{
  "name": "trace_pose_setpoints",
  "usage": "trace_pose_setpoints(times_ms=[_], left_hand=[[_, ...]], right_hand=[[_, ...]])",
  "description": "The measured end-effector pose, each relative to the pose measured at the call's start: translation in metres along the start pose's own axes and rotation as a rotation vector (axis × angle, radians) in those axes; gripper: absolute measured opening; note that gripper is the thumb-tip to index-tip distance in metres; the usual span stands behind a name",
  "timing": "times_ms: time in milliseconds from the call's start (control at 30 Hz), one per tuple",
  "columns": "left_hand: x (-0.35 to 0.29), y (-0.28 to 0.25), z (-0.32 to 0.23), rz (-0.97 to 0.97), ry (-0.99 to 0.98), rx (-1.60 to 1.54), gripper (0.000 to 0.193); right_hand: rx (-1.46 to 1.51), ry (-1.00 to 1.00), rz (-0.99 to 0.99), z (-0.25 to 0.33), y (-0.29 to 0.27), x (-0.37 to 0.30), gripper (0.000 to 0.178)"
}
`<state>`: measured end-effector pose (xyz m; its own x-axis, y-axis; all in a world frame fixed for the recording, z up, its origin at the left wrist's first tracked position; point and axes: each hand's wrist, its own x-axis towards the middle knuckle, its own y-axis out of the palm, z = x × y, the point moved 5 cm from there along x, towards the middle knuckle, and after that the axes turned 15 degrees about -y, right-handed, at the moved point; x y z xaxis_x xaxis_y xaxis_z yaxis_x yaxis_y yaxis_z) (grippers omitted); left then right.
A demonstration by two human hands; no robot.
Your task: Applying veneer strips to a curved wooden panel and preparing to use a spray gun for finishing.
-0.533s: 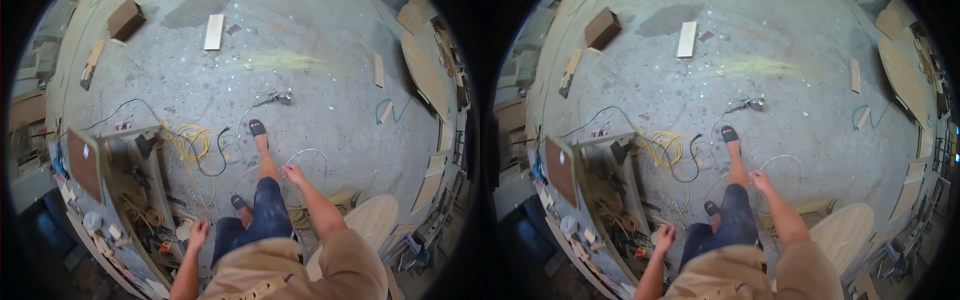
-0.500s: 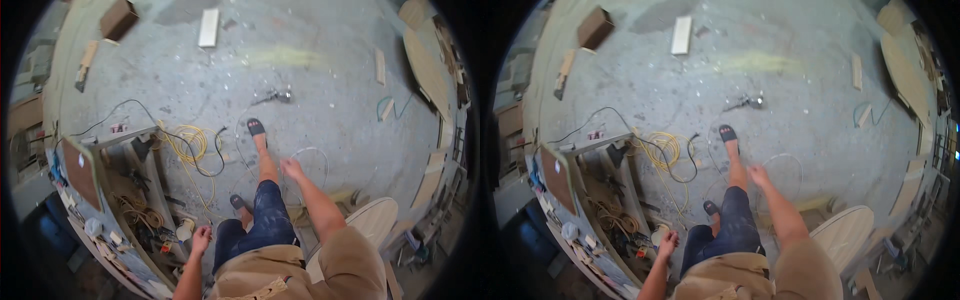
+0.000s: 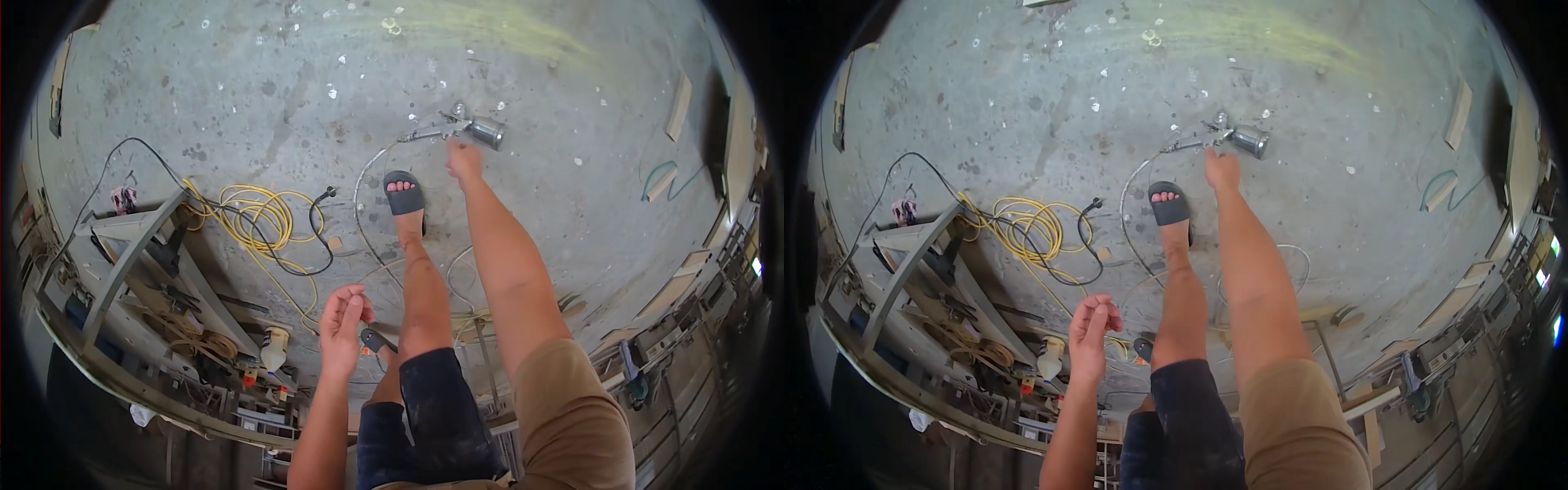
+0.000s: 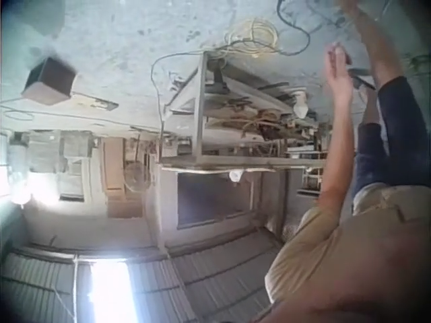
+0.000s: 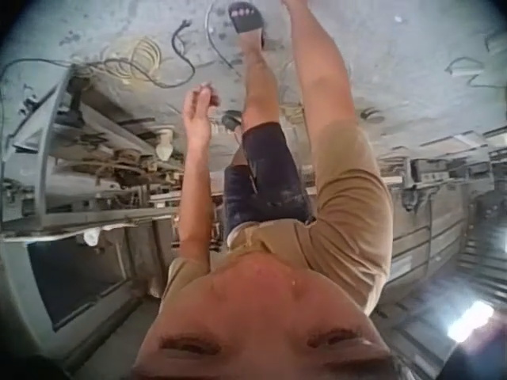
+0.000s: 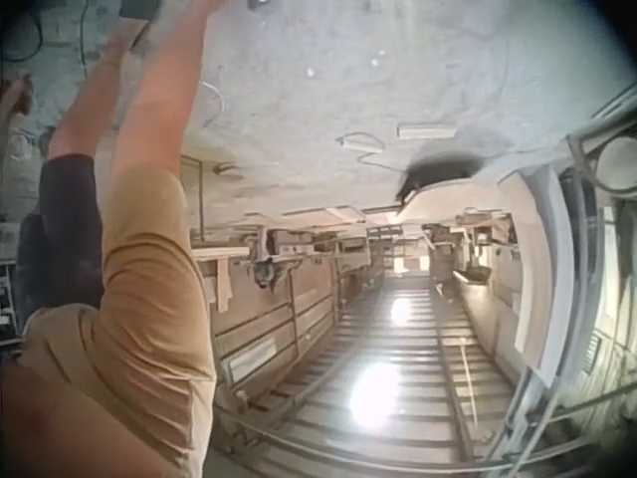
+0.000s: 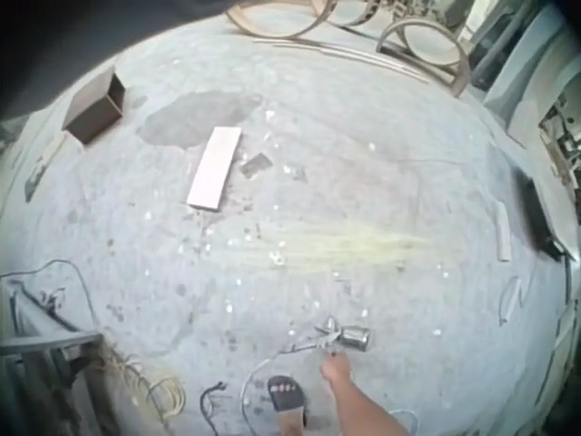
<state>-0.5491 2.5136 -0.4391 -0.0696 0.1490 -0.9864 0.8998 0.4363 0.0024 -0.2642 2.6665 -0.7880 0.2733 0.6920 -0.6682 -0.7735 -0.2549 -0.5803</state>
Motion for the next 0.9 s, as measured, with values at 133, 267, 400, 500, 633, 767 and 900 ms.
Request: trace_pose_setpoints(times_ms=[133, 267, 400, 500, 633, 767, 900], left_hand=[[0.010, -0.015, 0.018, -0.041, -0.069, -0.001, 0.023], [-0.003, -0.067, 0.061, -0.145, -0.206, 0.041, 0.024], [-0.042, -0.110, 0.104, -0.199, -0.246, -0.021, 0.023], [-0.082, -0.126, 0.136, -0.196, -0.239, -0.074, 0.023], [-0.153, -0.133, 0.180, -0.200, -0.089, -0.013, 0.024], [-0.254, -0.158, 0.230, -0.189, 0.118, -0.079, 0.030], [-0.347, -0.223, 0.323, -0.345, 0.284, -0.178, 0.028]], right_hand=[[0.275, 0.244, 0.003, -0.008, 0.038, 0.036, 0.054], [0.600, 0.286, -0.171, -0.007, 0.052, 0.042, 0.040], [0.659, 0.092, -0.278, 0.020, 0.031, 0.001, 0.036], [0.327, -0.259, -0.100, 0.072, -0.001, -0.062, 0.038], [-0.148, -0.615, 0.081, 0.161, -0.051, -0.182, 0.041], [-0.146, -0.899, 0.240, 0.253, -0.074, -0.325, 0.038], [-0.156, -1.136, 0.457, 0.299, -0.086, -0.467, 0.051]])
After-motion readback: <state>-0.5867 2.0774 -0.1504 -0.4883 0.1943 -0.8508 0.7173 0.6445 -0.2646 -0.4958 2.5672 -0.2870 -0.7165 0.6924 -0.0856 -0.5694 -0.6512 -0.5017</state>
